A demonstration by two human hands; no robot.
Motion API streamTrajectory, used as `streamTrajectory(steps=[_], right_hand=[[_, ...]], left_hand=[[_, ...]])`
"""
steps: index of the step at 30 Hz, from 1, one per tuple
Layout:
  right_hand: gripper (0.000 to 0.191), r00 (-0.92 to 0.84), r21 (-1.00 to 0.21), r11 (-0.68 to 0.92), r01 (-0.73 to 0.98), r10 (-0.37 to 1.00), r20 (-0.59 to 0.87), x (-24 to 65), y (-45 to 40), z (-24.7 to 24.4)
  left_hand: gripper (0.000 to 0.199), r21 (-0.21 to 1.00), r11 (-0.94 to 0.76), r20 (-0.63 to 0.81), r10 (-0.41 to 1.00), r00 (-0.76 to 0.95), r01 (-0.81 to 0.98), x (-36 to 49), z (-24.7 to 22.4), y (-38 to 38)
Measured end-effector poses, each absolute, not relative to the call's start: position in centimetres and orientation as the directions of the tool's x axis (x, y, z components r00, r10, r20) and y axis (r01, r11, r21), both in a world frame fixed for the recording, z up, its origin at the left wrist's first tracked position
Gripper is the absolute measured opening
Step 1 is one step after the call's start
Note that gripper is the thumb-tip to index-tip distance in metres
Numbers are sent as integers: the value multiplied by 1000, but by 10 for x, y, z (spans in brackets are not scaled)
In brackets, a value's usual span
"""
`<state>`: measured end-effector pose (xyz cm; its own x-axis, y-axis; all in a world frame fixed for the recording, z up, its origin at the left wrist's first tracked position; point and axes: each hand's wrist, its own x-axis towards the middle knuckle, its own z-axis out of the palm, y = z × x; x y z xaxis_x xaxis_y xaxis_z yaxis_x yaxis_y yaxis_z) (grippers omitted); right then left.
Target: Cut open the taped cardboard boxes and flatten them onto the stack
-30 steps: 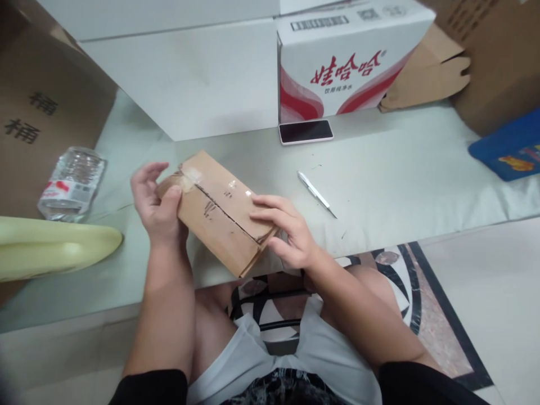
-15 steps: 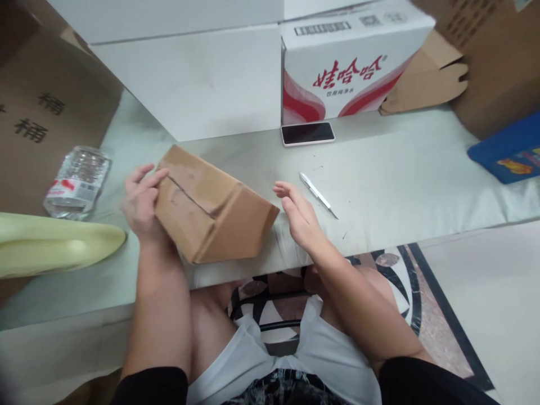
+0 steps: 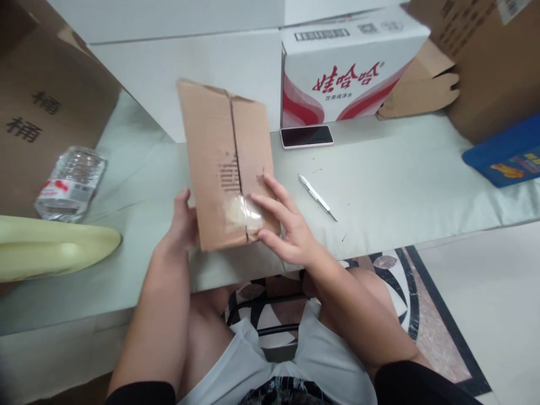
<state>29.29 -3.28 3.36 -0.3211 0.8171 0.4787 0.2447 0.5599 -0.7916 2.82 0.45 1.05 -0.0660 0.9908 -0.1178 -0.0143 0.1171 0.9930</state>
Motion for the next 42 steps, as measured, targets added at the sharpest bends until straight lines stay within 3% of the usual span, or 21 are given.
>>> streamTrajectory(steps=[3, 6, 8, 10, 12, 14, 17, 22, 25, 27, 30, 32, 34, 37, 39, 42], right_hand=[[47, -212, -820, 504, 273, 862, 460, 297, -30, 33], [38, -168, -831, 486, 273, 874, 456, 303, -27, 31], [34, -173, -816, 508, 276, 861, 478, 305, -26, 29], [34, -211, -793, 537, 288, 843, 494, 304, -25, 28], [37, -285, -773, 567, 283, 820, 497, 302, -25, 28], [39, -365, -765, 592, 252, 791, 492, 297, -26, 29], [37, -406, -773, 597, 213, 774, 486, 291, -28, 32], [28, -278, -809, 565, 163, 813, 512, 296, -22, 31], [28, -17, -854, 396, 338, 909, 416, 313, -7, 24], [23, 143, -805, 155, 573, 948, 285, 327, 3, 18], [38, 215, -541, -157, 826, 975, 46, 341, 12, 11], [37, 194, -397, -206, 894, 978, -72, 344, 14, 7], [29, 175, -401, -189, 896, 982, -72, 344, 14, 7], [16, 241, -708, -67, 703, 959, 149, 338, 14, 13], [15, 330, -880, 185, 438, 877, 349, 332, 10, 24], [21, 371, -806, 570, 159, 722, 584, 322, -4, 45]], left_hand=[[74, 907, 421, -419, 901, 113, 9, 37, 4, 2], [74, 899, 398, -412, 910, 48, 181, 38, 1, 3], [67, 924, 261, -232, 964, -133, 279, 37, 3, 4], [70, 954, 19, 68, 958, -277, 300, 38, 9, 5], [72, 906, -288, 379, 880, -288, 312, 41, 17, 4], [60, 794, -493, 568, 810, -145, 355, 45, 22, 2], [43, 721, -563, 616, 788, -1, 405, 51, 22, -1], [40, 766, -550, 599, 799, -58, 332, 53, 10, 0], [39, 774, -551, 600, 796, -82, 313, 54, 8, 1], [40, 782, -539, 591, 801, -98, 314, 55, 8, 1], [40, 791, -522, 578, 809, -106, 320, 57, 8, 2], [39, 787, -534, 586, 804, -102, 309, 57, 7, 1], [37, 783, -543, 593, 799, -97, 304, 57, 8, 1], [37, 782, -522, 581, 809, -93, 339, 57, 9, -1], [38, 777, -515, 580, 809, -95, 362, 60, 9, -3], [39, 755, -527, 606, 788, -110, 390, 67, 9, -6]])
